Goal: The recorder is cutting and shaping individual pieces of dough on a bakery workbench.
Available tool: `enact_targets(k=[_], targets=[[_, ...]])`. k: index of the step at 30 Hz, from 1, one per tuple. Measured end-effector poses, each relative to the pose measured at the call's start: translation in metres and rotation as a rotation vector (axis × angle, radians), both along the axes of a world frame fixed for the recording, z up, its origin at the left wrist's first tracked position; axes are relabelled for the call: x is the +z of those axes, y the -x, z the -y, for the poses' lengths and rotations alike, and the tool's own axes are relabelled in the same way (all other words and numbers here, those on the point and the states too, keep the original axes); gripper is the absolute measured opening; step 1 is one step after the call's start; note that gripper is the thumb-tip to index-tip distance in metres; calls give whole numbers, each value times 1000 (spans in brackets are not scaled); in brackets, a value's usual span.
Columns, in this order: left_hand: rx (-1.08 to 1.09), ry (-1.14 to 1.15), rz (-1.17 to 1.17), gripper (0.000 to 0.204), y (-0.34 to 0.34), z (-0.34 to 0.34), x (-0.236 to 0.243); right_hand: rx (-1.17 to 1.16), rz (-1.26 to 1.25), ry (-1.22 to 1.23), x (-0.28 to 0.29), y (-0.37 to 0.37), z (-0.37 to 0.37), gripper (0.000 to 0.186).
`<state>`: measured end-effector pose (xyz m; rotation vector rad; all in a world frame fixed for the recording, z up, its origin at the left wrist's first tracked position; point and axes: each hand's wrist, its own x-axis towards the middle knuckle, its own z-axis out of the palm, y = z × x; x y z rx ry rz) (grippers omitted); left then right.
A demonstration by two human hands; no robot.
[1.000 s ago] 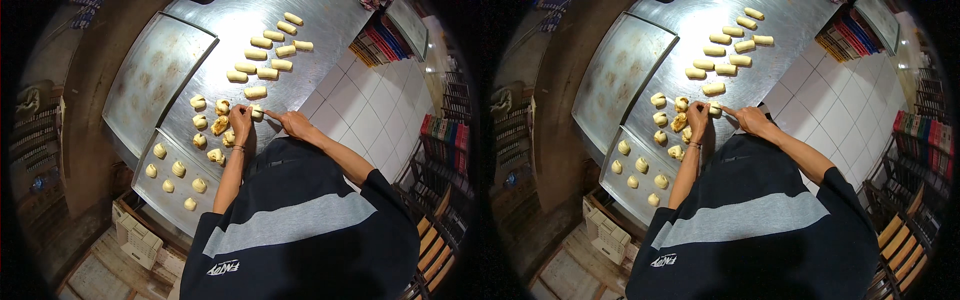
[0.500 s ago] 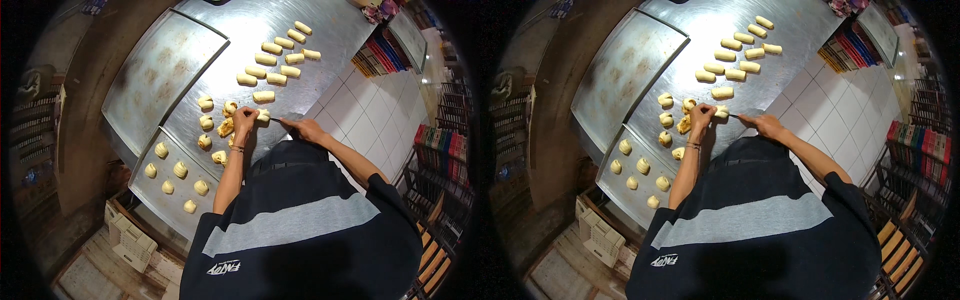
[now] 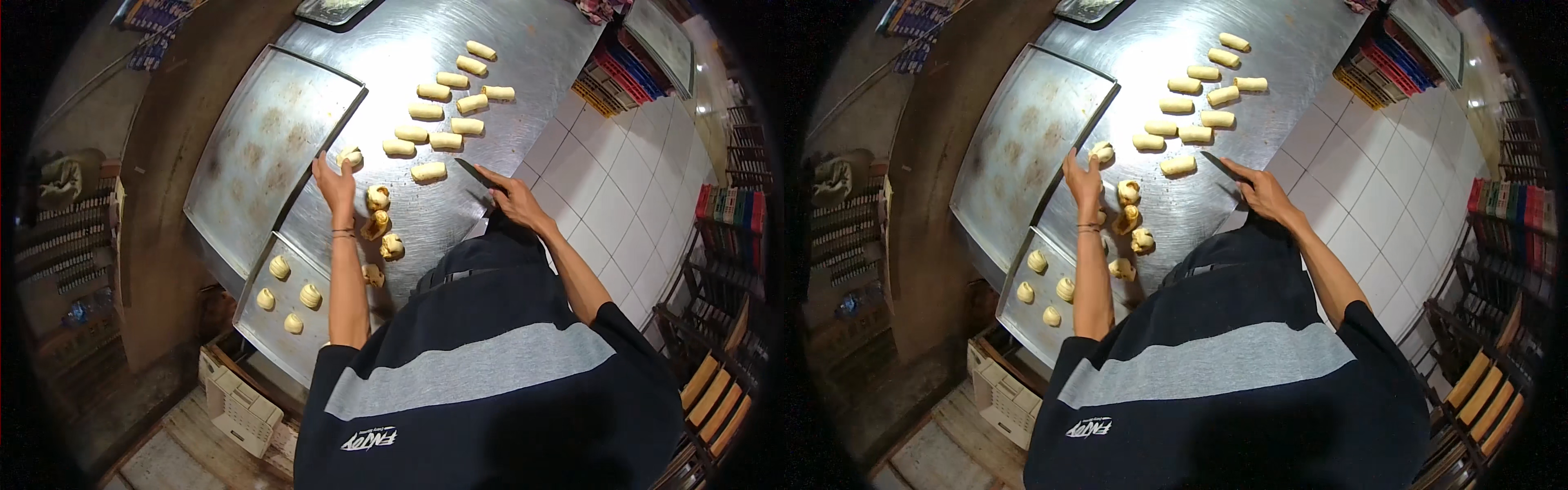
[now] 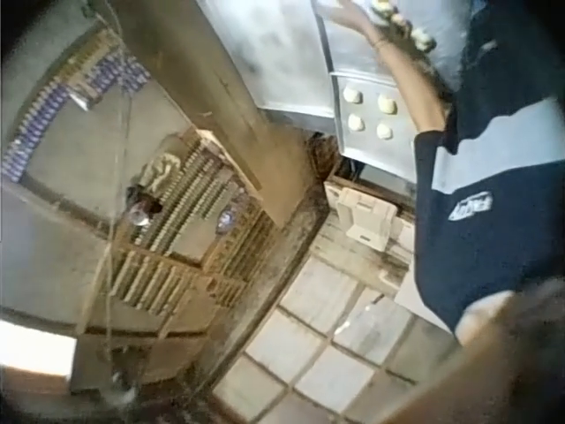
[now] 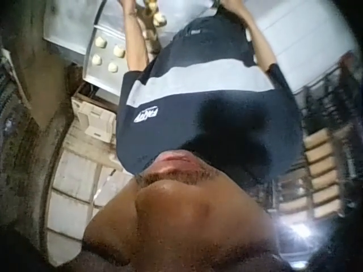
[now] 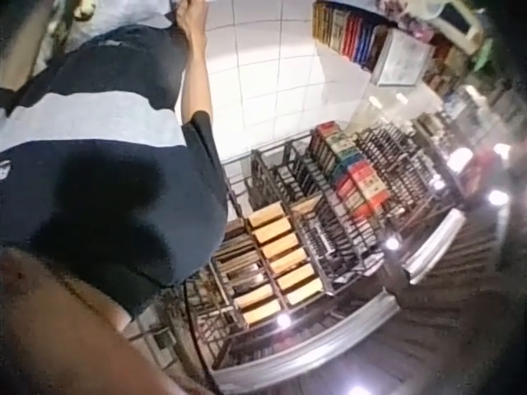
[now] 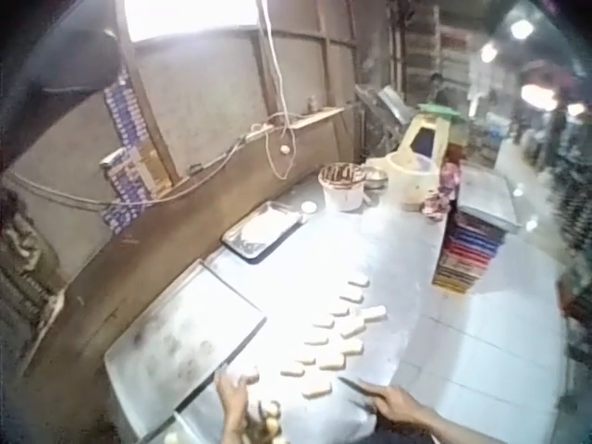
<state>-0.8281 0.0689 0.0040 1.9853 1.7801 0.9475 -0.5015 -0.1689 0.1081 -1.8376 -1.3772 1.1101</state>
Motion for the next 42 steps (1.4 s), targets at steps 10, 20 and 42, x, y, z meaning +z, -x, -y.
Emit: enact_targets(k=[10,20,42], targets=[[-595,-105,38,40,-101,106,-19,150,26,-274,-25,-22,-5,67],[-380,6,-160,40,-139,161,-3,274,122,-181,-43,-123,-12,71],[-78,88,-252,68,-182,232,48,545,117,-233,-33,-225,-25,71]])
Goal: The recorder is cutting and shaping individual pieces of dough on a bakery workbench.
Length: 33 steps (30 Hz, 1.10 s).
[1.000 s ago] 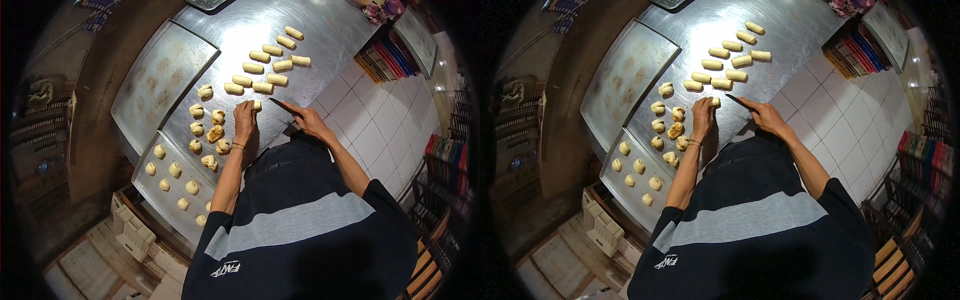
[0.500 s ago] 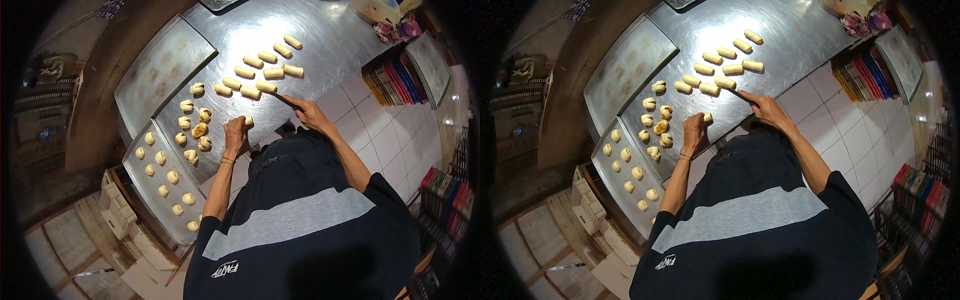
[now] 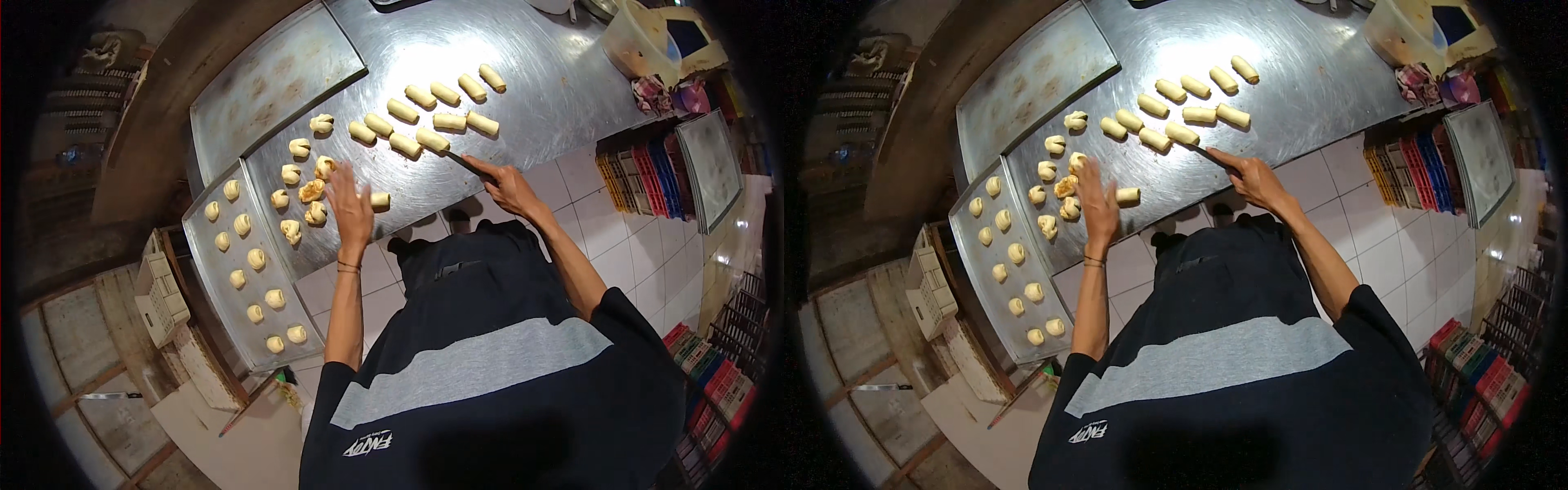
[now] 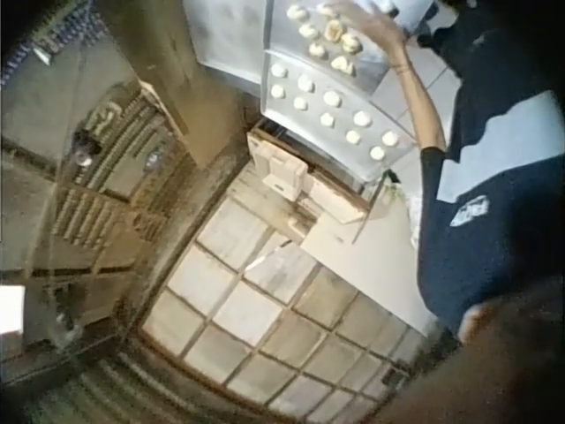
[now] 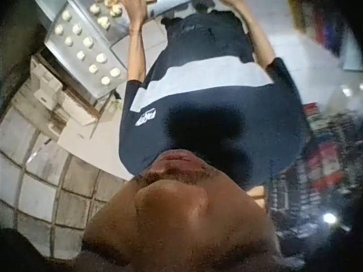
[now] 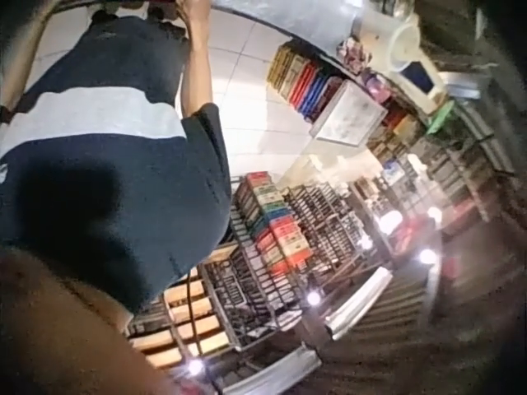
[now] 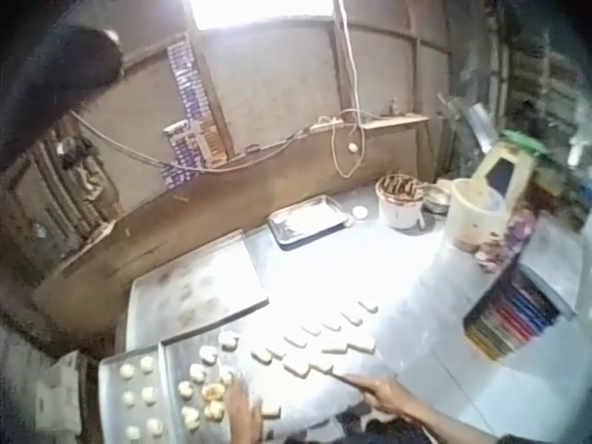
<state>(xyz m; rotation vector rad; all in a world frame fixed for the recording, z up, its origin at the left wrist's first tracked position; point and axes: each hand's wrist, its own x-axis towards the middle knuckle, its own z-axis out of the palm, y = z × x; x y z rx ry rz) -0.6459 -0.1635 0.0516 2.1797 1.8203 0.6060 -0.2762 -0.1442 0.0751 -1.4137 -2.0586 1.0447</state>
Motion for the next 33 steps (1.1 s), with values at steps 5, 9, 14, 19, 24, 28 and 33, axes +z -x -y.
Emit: enact_targets(k=[5,9,14,19,24,28,33], targets=[[344,-274,202,66,-16,-70,21,-16,-29,-105,-13,-1,-4,70],[465,-241,-37,66,-22,-81,-56,-4,41,-8,-15,-9,-5,71],[537,-23,-216,70,-46,-59,-98,-102,126,99,-12,-29,12,73],[518,-27,-280,71,-49,-67,-93,-141,145,174,-3,-41,17,75],[545,28,331,69,-16,-75,-98,-146,50,120,-10,-42,16,74],[659,-205,1491,58,8,-51,-89,-68,146,154,-9,-32,8,71],[812,106,714,49,43,4,-85,-2,113,140,2,-7,11,66]])
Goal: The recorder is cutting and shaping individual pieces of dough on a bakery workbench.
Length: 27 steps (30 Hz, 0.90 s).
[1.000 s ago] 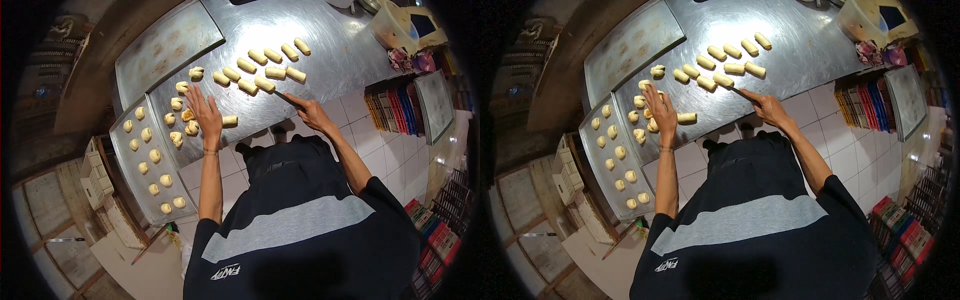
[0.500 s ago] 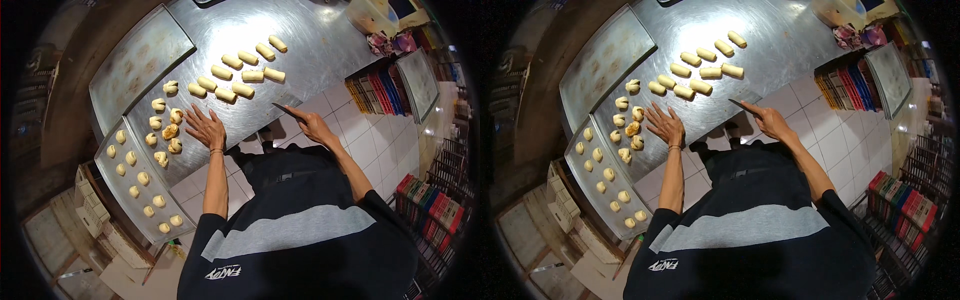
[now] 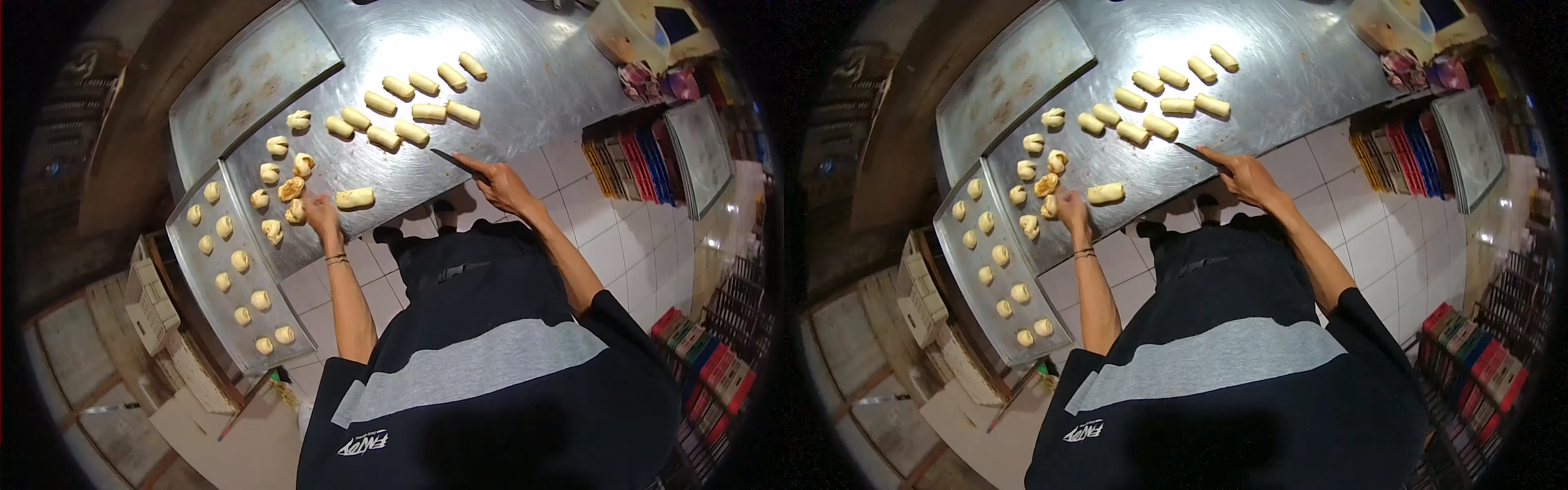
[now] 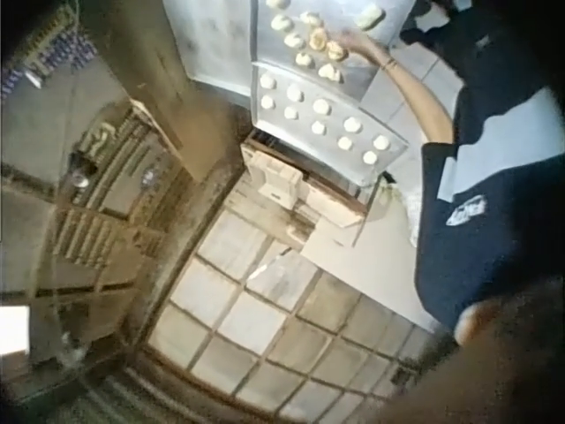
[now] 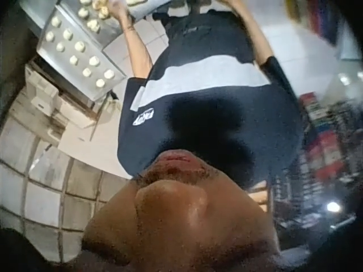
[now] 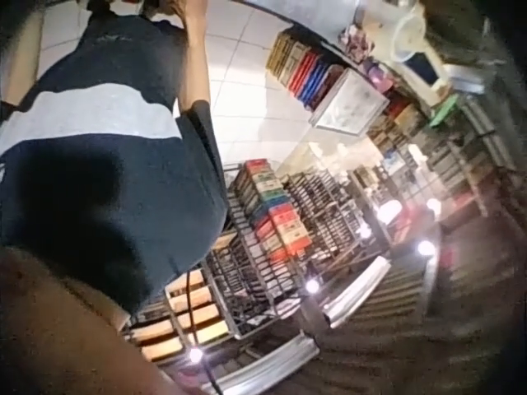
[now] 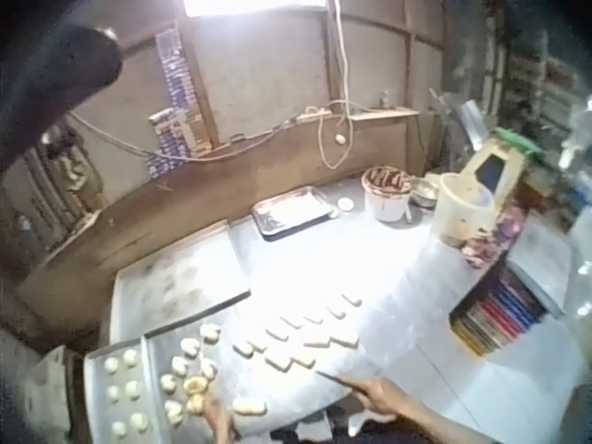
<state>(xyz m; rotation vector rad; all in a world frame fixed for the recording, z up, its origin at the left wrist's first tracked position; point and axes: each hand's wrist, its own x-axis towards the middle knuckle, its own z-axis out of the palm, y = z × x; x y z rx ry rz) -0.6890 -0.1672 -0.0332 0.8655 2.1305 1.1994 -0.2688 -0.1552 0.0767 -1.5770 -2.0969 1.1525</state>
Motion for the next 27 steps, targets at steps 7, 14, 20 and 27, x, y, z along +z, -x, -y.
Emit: enact_targets(k=[7,14,20,27], targets=[[-207,254,80,36,-34,16,22,71,-49,-64,1,11,-6,65],[-280,-105,-42,28,-27,6,81,134,-125,-242,-14,37,-7,75],[-461,-264,-481,34,-56,35,73,169,-159,-259,-9,49,-5,75],[-424,-116,-234,37,-66,29,47,227,-23,-103,-7,48,-3,79]])
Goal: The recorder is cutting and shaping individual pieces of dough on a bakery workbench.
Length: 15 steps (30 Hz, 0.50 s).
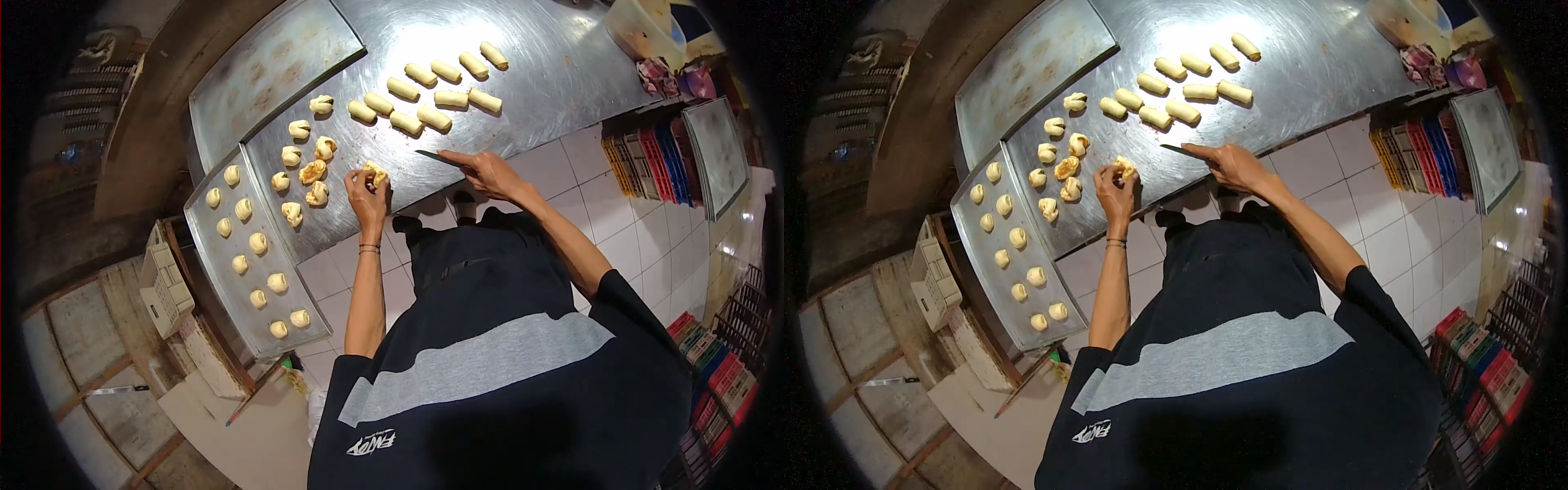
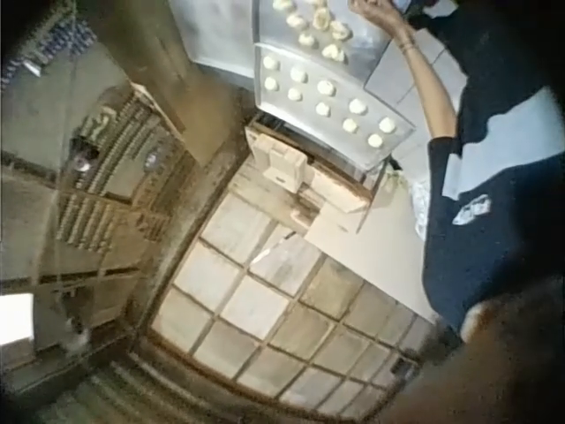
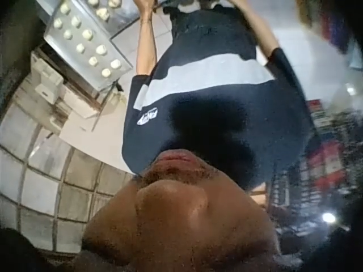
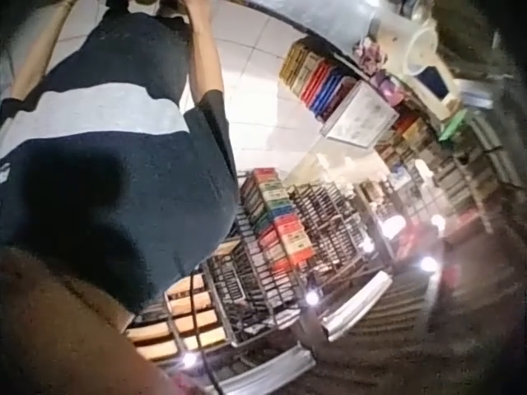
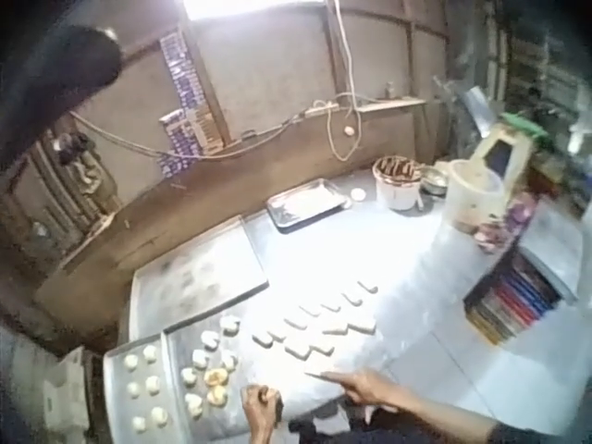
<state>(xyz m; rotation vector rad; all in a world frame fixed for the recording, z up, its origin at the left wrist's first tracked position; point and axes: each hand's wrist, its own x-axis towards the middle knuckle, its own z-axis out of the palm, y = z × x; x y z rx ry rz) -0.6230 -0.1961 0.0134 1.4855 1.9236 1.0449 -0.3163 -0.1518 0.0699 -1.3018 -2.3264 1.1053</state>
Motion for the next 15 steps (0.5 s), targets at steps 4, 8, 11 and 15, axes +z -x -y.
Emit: enact_targets(k=[4,8,11,15], targets=[[-10,-166,-306,27,32,-28,-27,42,-49,-6,-4,14,-3,83],[146,76,27,33,82,-52,-68,119,-8,7,3,54,-17,86],[178,329,99,40,50,-76,-33,88,3,18,-8,62,-19,86],[190,464,314,33,68,-81,-41,88,-4,44,-7,99,-12,76]])
